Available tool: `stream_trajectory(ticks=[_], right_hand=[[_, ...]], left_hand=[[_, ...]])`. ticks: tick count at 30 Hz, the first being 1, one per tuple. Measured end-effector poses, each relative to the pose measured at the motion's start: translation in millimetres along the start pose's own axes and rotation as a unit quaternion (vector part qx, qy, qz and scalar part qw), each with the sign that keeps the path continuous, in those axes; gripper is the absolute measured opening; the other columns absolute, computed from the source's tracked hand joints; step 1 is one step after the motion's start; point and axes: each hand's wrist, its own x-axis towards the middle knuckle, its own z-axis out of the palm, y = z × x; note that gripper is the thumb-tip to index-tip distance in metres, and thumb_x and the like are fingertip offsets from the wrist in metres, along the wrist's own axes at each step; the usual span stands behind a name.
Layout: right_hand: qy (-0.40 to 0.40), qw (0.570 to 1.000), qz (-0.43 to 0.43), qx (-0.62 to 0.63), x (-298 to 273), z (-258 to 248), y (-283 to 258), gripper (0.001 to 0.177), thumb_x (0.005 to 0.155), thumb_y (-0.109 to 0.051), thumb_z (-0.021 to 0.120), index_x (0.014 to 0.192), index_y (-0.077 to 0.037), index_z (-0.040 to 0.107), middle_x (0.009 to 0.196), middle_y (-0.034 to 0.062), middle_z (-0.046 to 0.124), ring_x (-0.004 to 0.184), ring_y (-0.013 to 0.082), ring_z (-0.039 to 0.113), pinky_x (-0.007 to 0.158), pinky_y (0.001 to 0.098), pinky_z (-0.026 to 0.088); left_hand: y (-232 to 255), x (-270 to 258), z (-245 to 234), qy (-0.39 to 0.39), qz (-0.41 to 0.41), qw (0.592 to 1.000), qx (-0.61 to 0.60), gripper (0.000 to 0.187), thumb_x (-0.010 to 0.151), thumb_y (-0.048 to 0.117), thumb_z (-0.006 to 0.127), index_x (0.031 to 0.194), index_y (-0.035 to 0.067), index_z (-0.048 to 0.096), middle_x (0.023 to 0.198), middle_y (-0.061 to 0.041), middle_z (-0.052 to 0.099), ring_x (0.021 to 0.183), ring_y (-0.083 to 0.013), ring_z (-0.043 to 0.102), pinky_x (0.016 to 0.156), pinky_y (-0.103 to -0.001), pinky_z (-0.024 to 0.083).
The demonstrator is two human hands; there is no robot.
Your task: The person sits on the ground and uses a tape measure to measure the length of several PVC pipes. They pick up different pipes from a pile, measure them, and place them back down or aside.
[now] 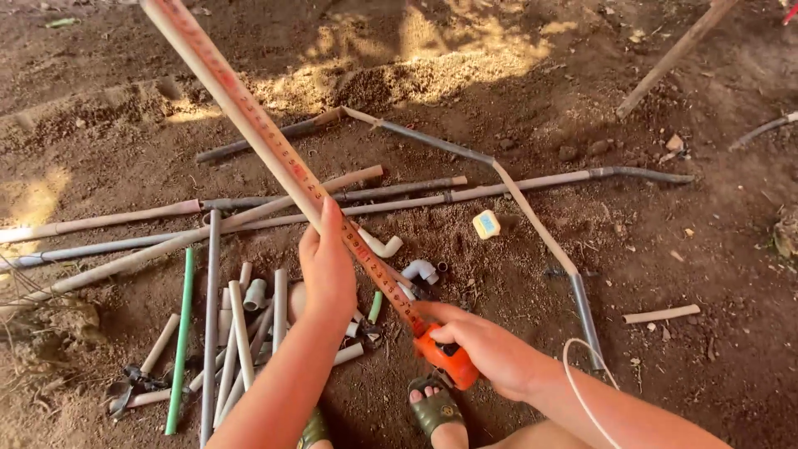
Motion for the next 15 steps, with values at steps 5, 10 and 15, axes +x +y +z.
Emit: stream_trajectory(ticks=[5, 10, 15], right_hand=[[-0.006, 0.999, 0.036, 0.006, 2.5, -0.1, -2.0, 0.063, 0.082, -0.031, 0.042, 0.143, -0.024, 0.035, 0.145, 0.0075, 0.045, 0.129, 0.0239, 0.048, 0.106, 0.0435, 0.035], [0.003, 0.997, 0.055, 0.049, 4.2, -1.1, -0.7, 0.062, 0.083, -0.03, 0.044, 0.144, -0.021, 0.035, 0.14, 0.0093, 0.052, 0.125, 0.0251, 0.053, 0.103, 0.0429, 0.039], [0.029, 0.997, 0.06, 0.033, 5.1, -4.5, 0.3, 0.06, 0.088, -0.038, 0.045, 0.145, -0.023, 0.033, 0.148, 0.0017, 0.043, 0.135, 0.0196, 0.044, 0.111, 0.0399, 0.029]], left_hand=[[-3.0, 0.5, -1.7, -0.007, -0.002, 1.0, 0.0, 0.039, 0.094, 0.045, 0.048, 0.069, 0.018, 0.036, 0.052, 0.005, 0.025, 0.047, -0.0072, 0.019, 0.047, -0.025, 0.018], [-3.3, 6.9, -0.3, -0.003, -0.046, 0.999, -0.019, 0.038, 0.09, 0.044, 0.047, 0.109, 0.012, 0.057, 0.061, 0.003, 0.035, 0.052, -0.0067, 0.024, 0.05, -0.021, 0.023], [-9.6, 12.4, -2.4, -0.012, -0.049, 0.998, -0.034, 0.032, 0.092, 0.048, 0.047, 0.087, 0.016, 0.051, 0.062, 0.001, 0.03, 0.06, -0.0108, 0.022, 0.061, -0.027, 0.021]])
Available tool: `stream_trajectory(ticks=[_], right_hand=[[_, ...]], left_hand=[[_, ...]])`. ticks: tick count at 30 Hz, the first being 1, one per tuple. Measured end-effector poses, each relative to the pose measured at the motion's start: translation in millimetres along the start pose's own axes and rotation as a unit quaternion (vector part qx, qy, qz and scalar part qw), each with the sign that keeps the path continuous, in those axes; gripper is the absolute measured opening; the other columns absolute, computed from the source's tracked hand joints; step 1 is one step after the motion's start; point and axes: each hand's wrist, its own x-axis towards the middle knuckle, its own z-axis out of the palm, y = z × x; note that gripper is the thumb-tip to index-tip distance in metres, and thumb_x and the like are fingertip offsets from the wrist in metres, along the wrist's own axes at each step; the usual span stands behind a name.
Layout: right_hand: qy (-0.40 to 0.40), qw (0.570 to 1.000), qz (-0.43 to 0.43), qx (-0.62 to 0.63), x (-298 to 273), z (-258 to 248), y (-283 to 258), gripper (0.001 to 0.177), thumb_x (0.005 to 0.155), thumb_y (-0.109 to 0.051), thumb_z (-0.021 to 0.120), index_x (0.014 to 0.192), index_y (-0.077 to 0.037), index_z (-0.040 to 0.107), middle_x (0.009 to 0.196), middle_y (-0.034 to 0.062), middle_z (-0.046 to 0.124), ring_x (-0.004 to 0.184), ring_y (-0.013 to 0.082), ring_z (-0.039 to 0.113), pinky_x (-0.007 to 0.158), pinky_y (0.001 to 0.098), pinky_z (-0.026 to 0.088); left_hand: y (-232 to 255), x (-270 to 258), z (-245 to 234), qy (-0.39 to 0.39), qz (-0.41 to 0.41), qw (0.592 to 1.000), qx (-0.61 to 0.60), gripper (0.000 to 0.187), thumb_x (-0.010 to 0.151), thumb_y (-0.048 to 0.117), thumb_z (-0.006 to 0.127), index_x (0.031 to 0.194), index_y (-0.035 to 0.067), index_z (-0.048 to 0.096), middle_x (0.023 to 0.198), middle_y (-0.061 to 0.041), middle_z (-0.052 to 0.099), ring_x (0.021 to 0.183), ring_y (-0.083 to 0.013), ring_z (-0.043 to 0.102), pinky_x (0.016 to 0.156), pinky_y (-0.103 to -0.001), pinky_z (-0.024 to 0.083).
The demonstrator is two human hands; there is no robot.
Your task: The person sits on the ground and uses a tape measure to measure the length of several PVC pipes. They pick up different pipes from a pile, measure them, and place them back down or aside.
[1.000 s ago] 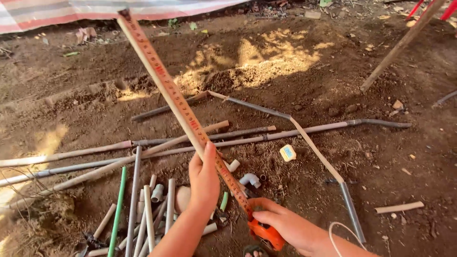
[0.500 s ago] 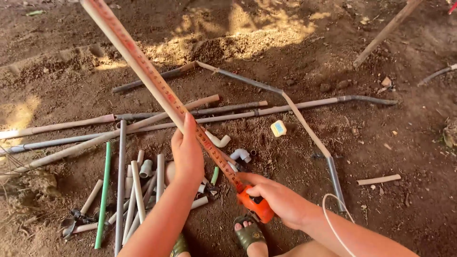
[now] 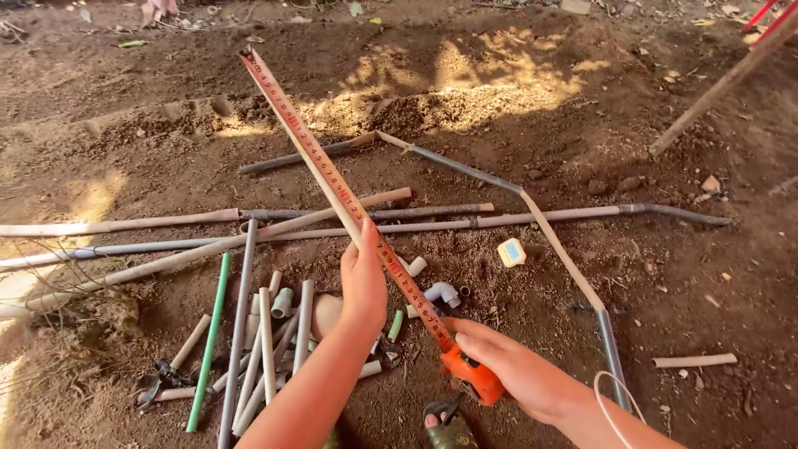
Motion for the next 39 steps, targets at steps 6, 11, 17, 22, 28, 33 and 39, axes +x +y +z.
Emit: stream_trajectory(ticks=[6, 11, 17, 22, 28, 33, 39], right_hand=[[0.027, 0.994, 0.0, 0.102, 0.9, 6.6, -5.7, 0.055, 0.088, -0.034, 0.044, 0.142, -0.024, 0.042, 0.141, 0.0066, 0.053, 0.129, 0.026, 0.05, 0.105, 0.0427, 0.035], [0.056, 0.978, -0.068, 0.188, -15.4, 12.1, -25.1, 0.051, 0.089, -0.026, 0.042, 0.138, -0.012, 0.049, 0.126, 0.014, 0.063, 0.11, 0.025, 0.059, 0.095, 0.0372, 0.044], [0.109, 0.952, -0.11, 0.265, -29.5, 6.4, -37.2, 0.049, 0.09, -0.018, 0.043, 0.137, -0.009, 0.051, 0.114, 0.0199, 0.064, 0.099, 0.0298, 0.059, 0.082, 0.0416, 0.048], [0.141, 0.939, -0.13, 0.285, -28.1, -4.1, -36.8, 0.046, 0.092, -0.024, 0.041, 0.131, -0.006, 0.057, 0.112, 0.02, 0.067, 0.098, 0.0303, 0.061, 0.077, 0.0425, 0.048], [0.145, 0.936, -0.116, 0.298, -26.2, -13.0, -28.1, 0.051, 0.09, -0.028, 0.039, 0.137, -0.014, 0.051, 0.121, 0.0157, 0.064, 0.104, 0.0287, 0.06, 0.079, 0.0446, 0.047], [0.113, 0.934, -0.106, 0.322, -15.0, -21.3, -17.9, 0.051, 0.088, -0.019, 0.043, 0.138, -0.011, 0.051, 0.118, 0.0202, 0.062, 0.106, 0.0301, 0.056, 0.085, 0.0433, 0.043], [0.047, 0.951, -0.181, 0.245, -8.4, -21.6, -17.1, 0.058, 0.084, -0.012, 0.05, 0.142, -0.014, 0.043, 0.111, 0.0127, 0.064, 0.089, 0.0194, 0.057, 0.058, 0.0262, 0.04]], left_hand=[[-6.9, -8.0, 12.6, -0.028, 0.004, 1.0, 0.003, 0.038, 0.091, 0.047, 0.044, 0.103, 0.014, 0.058, 0.068, 0.002, 0.038, 0.058, -0.0083, 0.028, 0.058, -0.022, 0.027], [-9.2, -27.6, 27.1, -0.119, -0.023, 0.99, 0.079, 0.035, 0.089, 0.048, 0.043, 0.098, 0.015, 0.052, 0.082, -0.001, 0.039, 0.078, -0.014, 0.036, 0.076, -0.03, 0.03], [17.1, -54.5, 45.6, -0.163, -0.072, 0.98, 0.09, 0.062, 0.08, 0.048, 0.041, 0.137, 0.024, 0.043, 0.136, 0.003, 0.048, 0.131, -0.0148, 0.038, 0.109, -0.038, 0.028], [-9.8, -50.9, 54.7, -0.245, -0.009, 0.969, 0.026, 0.025, 0.093, 0.035, 0.046, 0.093, 0.011, 0.051, 0.078, -0.004, 0.049, 0.07, -0.0163, 0.049, 0.065, -0.028, 0.042], [-16.3, -49.3, 61.9, -0.236, -0.012, 0.971, 0.023, 0.023, 0.09, 0.032, 0.05, 0.093, 0.009, 0.052, 0.074, -0.005, 0.054, 0.064, -0.0157, 0.05, 0.06, -0.028, 0.044], [-24.6, -41.8, 62.3, -0.206, 0.005, 0.977, 0.057, 0.025, 0.089, 0.031, 0.052, 0.094, 0.007, 0.055, 0.078, -0.004, 0.049, 0.071, -0.0156, 0.047, 0.065, -0.028, 0.043], [-29.9, -36.7, 58.2, -0.197, 0.023, 0.979, 0.051, 0.021, 0.088, 0.023, 0.052, 0.096, 0.009, 0.065, 0.091, -0.007, 0.058, 0.077, -0.0181, 0.052, 0.064, -0.03, 0.047]])
